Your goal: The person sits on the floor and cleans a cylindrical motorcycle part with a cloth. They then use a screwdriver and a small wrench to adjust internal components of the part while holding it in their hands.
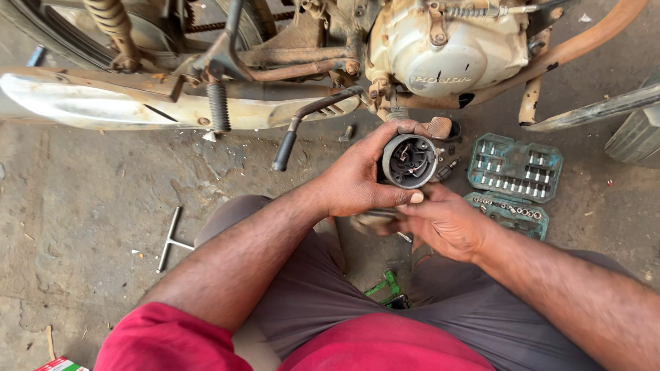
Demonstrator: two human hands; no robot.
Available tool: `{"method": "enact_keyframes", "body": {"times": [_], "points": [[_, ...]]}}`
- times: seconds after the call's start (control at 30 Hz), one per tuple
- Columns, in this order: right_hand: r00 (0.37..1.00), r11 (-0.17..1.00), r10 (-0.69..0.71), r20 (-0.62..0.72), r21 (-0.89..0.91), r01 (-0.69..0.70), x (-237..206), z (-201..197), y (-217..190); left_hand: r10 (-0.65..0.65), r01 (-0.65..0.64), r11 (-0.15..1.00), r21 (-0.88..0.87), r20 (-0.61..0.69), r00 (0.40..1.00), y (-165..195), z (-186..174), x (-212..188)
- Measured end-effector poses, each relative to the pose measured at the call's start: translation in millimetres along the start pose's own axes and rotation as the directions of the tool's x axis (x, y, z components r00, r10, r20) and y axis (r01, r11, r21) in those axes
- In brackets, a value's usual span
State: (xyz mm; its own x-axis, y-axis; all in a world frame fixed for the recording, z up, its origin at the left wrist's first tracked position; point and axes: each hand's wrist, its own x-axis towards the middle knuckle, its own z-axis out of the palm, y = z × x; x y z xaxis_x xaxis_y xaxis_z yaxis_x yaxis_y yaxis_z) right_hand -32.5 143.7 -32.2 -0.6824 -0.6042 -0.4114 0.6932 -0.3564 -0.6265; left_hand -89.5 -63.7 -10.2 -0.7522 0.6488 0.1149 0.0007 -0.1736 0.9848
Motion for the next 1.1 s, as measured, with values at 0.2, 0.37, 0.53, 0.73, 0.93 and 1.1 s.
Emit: {"method": "enact_keyframes", "body": {"times": [0.2, 0.37, 0.53, 0.73, 0.93, 1.1], "points": [[0.875, 0.387, 0.067, -0.479, -0.796, -0.465, -28.1, 1.8, -24.8, 0.08, -0.086, 0.991, 0.107, 0.059, 0.995, -4.7, -3.9, -13.8], [0.882, 0.259, -0.419, -0.217, -0.959, -0.113, -50.2, 4.4, -56.4, 0.065, -0.078, 0.989, 0.127, 0.097, 0.993, 1.8, 0.7, -23.6], [0.765, 0.159, -0.638, -0.086, -0.987, 0.022, -60.3, 18.3, -79.2, 0.104, -0.125, 0.972, 0.2, 0.114, 0.988, 13.1, 3.9, -16.4], [0.726, -0.042, -0.685, 0.061, -0.998, 0.044, -74.7, 0.0, -86.0, -0.185, 0.104, 0.8, 0.59, 0.079, 0.979, -3.4, 0.2, -9.0], [0.723, 0.384, -0.674, -0.153, -0.908, 0.166, -88.6, -43.3, -88.4, -0.564, 0.477, 0.161, 0.864, -0.316, 0.763, -90.5, 0.9, -10.7], [0.733, 0.301, -0.671, -0.114, -0.945, 0.128, -95.3, -54.9, -86.5, -0.714, 0.487, -0.285, 0.825, -0.522, 0.467, -139.1, -17.7, 5.2]]}}
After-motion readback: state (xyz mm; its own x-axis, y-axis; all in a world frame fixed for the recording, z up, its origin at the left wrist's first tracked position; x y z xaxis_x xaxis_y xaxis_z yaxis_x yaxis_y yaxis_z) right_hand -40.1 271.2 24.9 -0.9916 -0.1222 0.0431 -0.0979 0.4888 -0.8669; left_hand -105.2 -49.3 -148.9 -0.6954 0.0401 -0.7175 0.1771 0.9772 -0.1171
